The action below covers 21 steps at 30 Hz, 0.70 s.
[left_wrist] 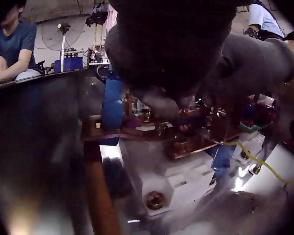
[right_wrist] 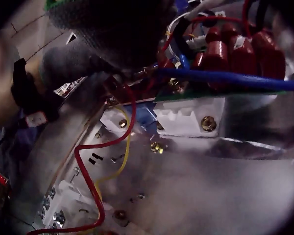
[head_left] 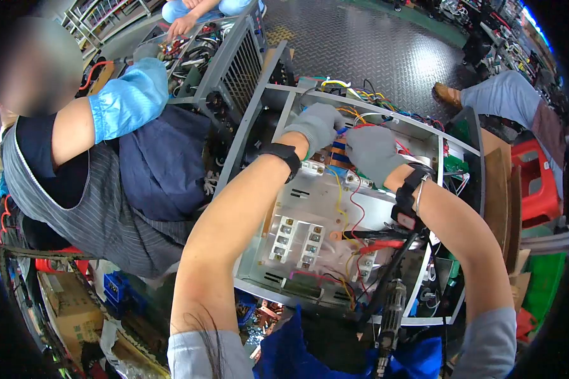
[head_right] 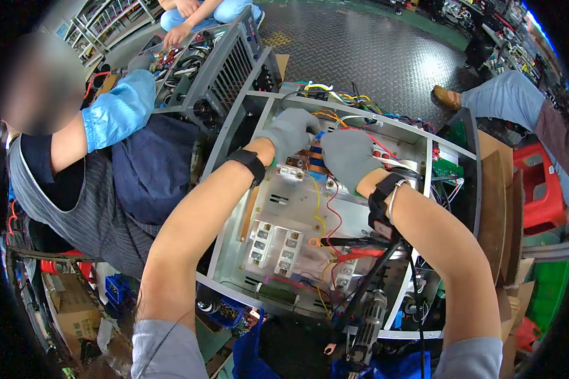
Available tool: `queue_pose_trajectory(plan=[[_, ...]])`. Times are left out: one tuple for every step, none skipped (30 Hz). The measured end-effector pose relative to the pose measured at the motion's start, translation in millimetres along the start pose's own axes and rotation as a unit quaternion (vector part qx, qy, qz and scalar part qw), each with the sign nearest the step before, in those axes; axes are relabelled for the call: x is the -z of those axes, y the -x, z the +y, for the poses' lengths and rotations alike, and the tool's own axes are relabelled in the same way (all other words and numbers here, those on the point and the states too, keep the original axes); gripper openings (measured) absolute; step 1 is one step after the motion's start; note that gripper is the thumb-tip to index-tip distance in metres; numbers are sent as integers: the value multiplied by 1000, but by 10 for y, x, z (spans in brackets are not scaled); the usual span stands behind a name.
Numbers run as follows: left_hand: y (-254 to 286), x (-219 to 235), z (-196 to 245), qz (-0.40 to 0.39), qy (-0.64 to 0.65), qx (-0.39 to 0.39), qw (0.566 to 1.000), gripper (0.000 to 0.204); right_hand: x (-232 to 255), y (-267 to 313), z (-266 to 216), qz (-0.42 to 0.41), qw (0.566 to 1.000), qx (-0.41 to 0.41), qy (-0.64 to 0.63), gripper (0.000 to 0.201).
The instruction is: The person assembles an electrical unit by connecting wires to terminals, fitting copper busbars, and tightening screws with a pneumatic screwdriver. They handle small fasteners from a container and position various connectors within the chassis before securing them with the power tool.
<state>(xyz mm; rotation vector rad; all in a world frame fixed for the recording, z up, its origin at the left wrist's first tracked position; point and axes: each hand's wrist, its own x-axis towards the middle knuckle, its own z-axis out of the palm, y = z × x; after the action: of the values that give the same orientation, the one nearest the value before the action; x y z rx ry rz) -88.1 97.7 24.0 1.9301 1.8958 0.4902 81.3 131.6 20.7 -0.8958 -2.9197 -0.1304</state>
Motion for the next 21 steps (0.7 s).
queue_pose_trajectory(plan=[[-9, 1, -27, -12, 25, 19, 999, 18, -4, 5, -12, -7, 1000, -2, 4, 17], [-22, 7, -47, -14, 30, 13, 999, 19, -2, 5, -22, -12, 1000, -5, 8, 17], [-35, 12, -67, -16, 36, 5, 999, 21, 4, 7, -33, -18, 1000, -8, 12, 16], [-39, 13, -88, -17, 41, -2, 999, 22, 15, 0, -46, -17, 1000, -12, 16, 16], [-42, 2, -97, -12, 20, -23, 999, 21, 29, -21, -68, -16, 1000, -14, 19, 15], [-48, -23, -82, -6, 0, -44, 999, 20, 33, -43, -92, -15, 1000, -14, 22, 15], [-56, -48, -69, 0, -20, -64, 998, 19, 30, -66, -104, -25, 999, -15, 32, 15], [-71, -74, -55, -16, -27, -50, 998, 19, 22, -77, -104, -35, 998, -16, 42, 15], [-83, -58, 0, -33, -34, -38, 998, 20, 18, -84, -104, -45, 997, -19, 53, 15], [-85, -33, 50, -50, -42, -25, 998, 20, 22, -88, -110, -46, 997, -23, 55, 15], [-77, -17, 78, -56, -10, 16, 998, 20, 32, -89, -118, -46, 997, -28, 57, 15], [-78, -16, 81, -56, -29, 10, 998, 20, 39, -95, -125, -46, 997, -33, 58, 15], [-80, -4, 81, -56, -49, 4, 997, 20, 31, -112, -127, -50, 996, -43, 62, 15], [-79, 6, 87, -55, -68, -3, 996, 20, 9, -121, -120, -53, 995, -52, 66, 15], [-91, -17, 77, -55, -70, 1, 996, 19, -10, -119, -110, -57, 994, -61, 71, 15], [-102, -37, 66, -53, -73, 4, 996, 19, -24, -108, -86, -51, 996, -57, 52, 15], [-110, -49, 41, -51, -75, 7, 996, 18, -37, -91, -49, -45, 997, -52, 35, 14], [-110, -57, 15, -42, -78, -2, 996, 18, -40, -75, -28, -40, 998, -46, 17, 14], [-108, -80, -11, -35, -80, -13, 996, 17, -55, -51, -20, -32, 998, -45, 8, 14], [-111, -106, -28, -29, -82, -23, 996, 16, -62, -21, -17, -24, 999, -44, -1, 14], [-117, -140, -23, -25, -79, -28, 996, 17, -61, 7, -10, -14, 999, -44, -11, 14]])
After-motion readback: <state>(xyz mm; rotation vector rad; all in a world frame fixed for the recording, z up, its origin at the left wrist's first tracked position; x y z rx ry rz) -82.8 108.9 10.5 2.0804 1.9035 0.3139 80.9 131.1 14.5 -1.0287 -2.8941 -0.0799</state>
